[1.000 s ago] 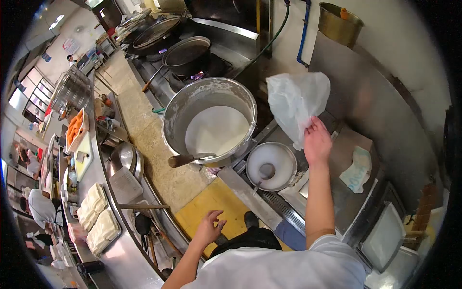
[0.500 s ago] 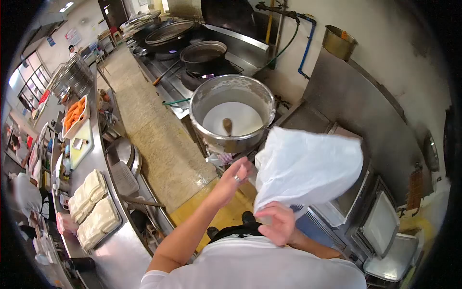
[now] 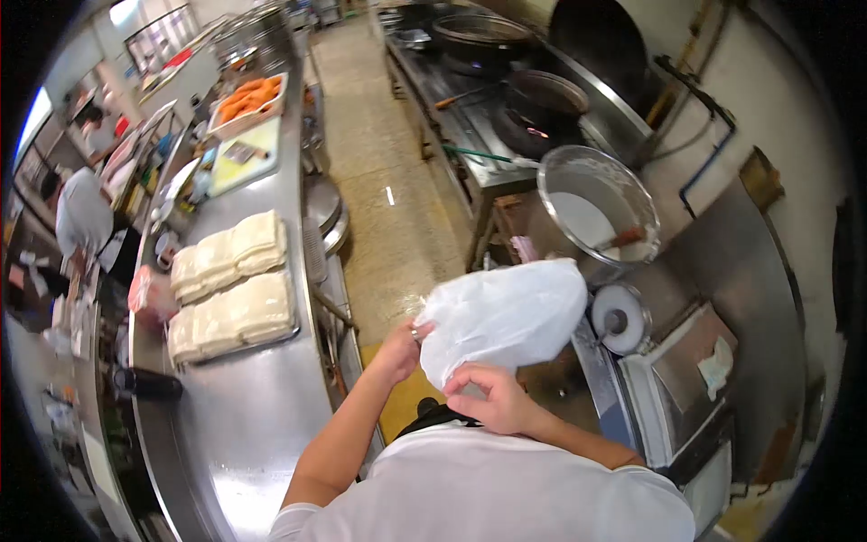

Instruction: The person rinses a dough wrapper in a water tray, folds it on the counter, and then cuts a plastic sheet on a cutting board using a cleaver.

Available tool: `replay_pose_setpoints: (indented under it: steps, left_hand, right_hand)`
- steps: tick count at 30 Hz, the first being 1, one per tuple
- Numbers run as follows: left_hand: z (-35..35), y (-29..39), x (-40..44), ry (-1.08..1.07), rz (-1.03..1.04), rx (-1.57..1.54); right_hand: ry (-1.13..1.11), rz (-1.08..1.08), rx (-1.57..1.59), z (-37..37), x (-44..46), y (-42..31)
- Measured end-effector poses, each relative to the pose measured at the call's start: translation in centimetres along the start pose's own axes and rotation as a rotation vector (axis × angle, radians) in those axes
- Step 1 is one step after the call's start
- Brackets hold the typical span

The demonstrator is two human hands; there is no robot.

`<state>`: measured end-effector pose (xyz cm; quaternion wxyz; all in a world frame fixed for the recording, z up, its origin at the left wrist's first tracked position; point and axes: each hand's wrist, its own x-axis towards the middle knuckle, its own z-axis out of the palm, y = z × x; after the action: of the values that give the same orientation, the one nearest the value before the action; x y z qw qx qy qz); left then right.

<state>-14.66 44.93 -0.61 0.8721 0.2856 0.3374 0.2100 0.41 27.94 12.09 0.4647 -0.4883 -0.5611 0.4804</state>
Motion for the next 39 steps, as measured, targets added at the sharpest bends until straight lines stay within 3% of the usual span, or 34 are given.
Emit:
replay_pose_setpoints:
  steps: [5, 8, 11, 14, 20, 23, 25, 28, 29, 32, 35, 39]
  left_hand:
    - [-7.2, 4.4, -0.6, 0.200, 0.340, -0.216]
    - [-10.2, 7.2, 0.9, 0.257, 0.400, -0.265]
    - [-12.4, 10.8, 3.4, 0.282, 0.468, -0.275]
    - [-14.4, 14.8, 6.5, 0.277, 0.542, -0.281]
    - [-17.5, 25.5, 13.9, 0.275, 0.590, -0.367]
    - [-19.2, 30.1, 16.5, 0.274, 0.638, -0.378]
    - [-21.1, 32.6, 17.4, 0.252, 0.594, -0.518]
    - [-21.8, 37.7, 18.0, 0.271, 0.703, -0.513]
    - [-23.5, 38.4, 18.7, 0.265, 0.687, -0.550]
    - [-26.7, 40.9, 20.7, 0.288, 0.763, -0.507]
    - [-30.4, 43.4, 21.9, 0.383, 0.786, -0.518]
    - [-34.5, 47.2, 21.1, 0.631, 0.853, -0.470]
  right_hand:
    - [0.011, 0.176, -0.103, 1.6, 6.7, 1.6]
    - [-0.026, 0.039, -0.086, 1.7, 11.3, 4.4]
    - [-0.132, 0.034, -0.091, 1.3, 16.6, 6.6]
    - [-0.233, 0.250, 0.053, -0.5, 22.8, 8.4]
    - [-0.326, 0.313, 0.089, -6.6, 37.6, 9.3]
    - [0.091, 0.201, 0.062, -10.2, 45.4, 12.0]
    - [0.399, 0.033, -0.150, -12.0, 50.3, 12.1]
    - [0.429, 0.072, -0.184, -14.7, 60.5, 19.0]
    - [0.345, 0.244, -0.082, -14.6, 63.1, 20.3]
    - [-0.024, 0.434, 0.418, -14.0, 71.2, 24.7]
    - [-0.148, 0.493, 0.397, -11.5, 76.6, 23.0]
    - [-0.138, 0.444, 0.265, -8.6, 84.0, 20.6]
